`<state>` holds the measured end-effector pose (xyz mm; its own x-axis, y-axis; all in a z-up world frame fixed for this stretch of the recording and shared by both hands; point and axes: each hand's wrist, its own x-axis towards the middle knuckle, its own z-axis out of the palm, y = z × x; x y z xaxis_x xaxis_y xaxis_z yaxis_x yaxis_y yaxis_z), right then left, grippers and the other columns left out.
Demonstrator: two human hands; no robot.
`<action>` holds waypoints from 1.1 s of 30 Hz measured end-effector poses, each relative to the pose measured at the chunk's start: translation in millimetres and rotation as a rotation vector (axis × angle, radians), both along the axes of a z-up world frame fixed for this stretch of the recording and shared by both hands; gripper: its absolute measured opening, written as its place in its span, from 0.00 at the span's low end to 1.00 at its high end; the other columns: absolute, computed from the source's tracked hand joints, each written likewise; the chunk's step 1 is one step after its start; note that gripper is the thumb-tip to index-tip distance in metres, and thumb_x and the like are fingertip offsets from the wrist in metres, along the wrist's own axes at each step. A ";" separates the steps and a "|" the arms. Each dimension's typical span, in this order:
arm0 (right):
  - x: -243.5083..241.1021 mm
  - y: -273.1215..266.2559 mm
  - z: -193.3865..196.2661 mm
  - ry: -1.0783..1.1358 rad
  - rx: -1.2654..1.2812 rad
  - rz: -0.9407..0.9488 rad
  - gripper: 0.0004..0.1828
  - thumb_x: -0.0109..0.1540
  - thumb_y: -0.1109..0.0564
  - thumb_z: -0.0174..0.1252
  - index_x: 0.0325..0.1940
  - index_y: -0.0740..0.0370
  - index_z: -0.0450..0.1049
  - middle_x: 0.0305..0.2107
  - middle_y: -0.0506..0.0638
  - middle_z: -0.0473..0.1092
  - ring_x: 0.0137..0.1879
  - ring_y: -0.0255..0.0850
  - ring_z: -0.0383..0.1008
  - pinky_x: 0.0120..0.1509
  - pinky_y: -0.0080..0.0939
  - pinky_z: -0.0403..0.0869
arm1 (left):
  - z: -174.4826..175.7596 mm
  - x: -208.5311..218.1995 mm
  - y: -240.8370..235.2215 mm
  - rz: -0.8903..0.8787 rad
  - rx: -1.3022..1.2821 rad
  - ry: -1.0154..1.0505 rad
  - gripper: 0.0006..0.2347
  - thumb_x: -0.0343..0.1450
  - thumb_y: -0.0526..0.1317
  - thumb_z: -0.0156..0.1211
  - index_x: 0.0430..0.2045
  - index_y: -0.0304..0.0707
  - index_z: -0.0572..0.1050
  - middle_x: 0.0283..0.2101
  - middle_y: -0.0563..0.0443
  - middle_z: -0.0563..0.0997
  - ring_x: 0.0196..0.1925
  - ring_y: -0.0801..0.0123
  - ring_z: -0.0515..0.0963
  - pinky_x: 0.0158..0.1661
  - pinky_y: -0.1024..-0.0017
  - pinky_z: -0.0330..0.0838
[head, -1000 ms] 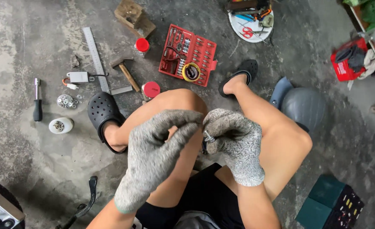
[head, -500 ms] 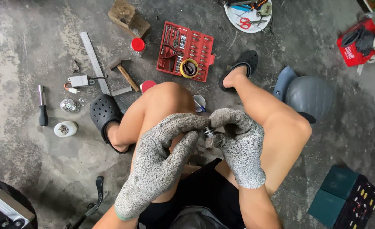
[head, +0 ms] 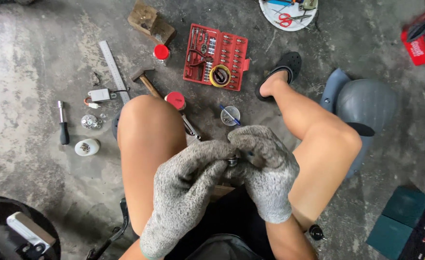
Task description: The person sits on the floor and assembles a small electrical component, likely a CDI unit, by attaching a bolt and nut. They use a screwdriver to tighten the bolt and handle various small metal parts, including washers and nuts, from a white container.
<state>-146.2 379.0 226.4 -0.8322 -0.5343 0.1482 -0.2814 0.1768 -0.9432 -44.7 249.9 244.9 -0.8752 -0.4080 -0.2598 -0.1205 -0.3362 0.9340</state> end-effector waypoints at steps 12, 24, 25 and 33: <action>14.3 -4.8 4.5 0.193 -0.393 0.090 0.20 0.50 0.62 0.72 0.44 0.64 0.75 0.41 0.58 0.76 0.49 0.49 0.78 0.57 0.45 0.76 | 10.9 16.2 -6.6 -0.001 -0.063 0.253 0.03 0.72 0.28 0.63 0.37 0.25 0.80 0.42 0.45 0.83 0.44 0.67 0.82 0.45 0.70 0.79; 14.5 0.8 -4.9 0.061 -0.498 0.151 0.16 0.53 0.62 0.72 0.40 0.64 0.73 0.42 0.59 0.75 0.46 0.51 0.76 0.52 0.45 0.77 | 13.8 17.3 -12.8 0.004 -0.459 0.393 0.05 0.69 0.29 0.64 0.36 0.32 0.80 0.42 0.46 0.85 0.45 0.61 0.86 0.49 0.70 0.79; 14.9 2.4 -8.7 0.021 -0.525 0.125 0.12 0.56 0.63 0.69 0.40 0.65 0.74 0.41 0.60 0.76 0.47 0.52 0.77 0.53 0.46 0.77 | 13.3 17.3 -11.3 -0.010 -0.424 0.345 0.05 0.68 0.28 0.64 0.36 0.32 0.80 0.42 0.46 0.85 0.46 0.61 0.86 0.48 0.70 0.81; 4.9 -7.9 16.1 0.094 -0.504 0.269 0.14 0.57 0.55 0.71 0.39 0.62 0.74 0.40 0.56 0.75 0.46 0.48 0.76 0.53 0.46 0.76 | -6.5 21.8 -12.7 -0.023 -0.003 0.381 0.08 0.63 0.29 0.72 0.32 0.27 0.80 0.39 0.41 0.84 0.42 0.59 0.84 0.44 0.67 0.79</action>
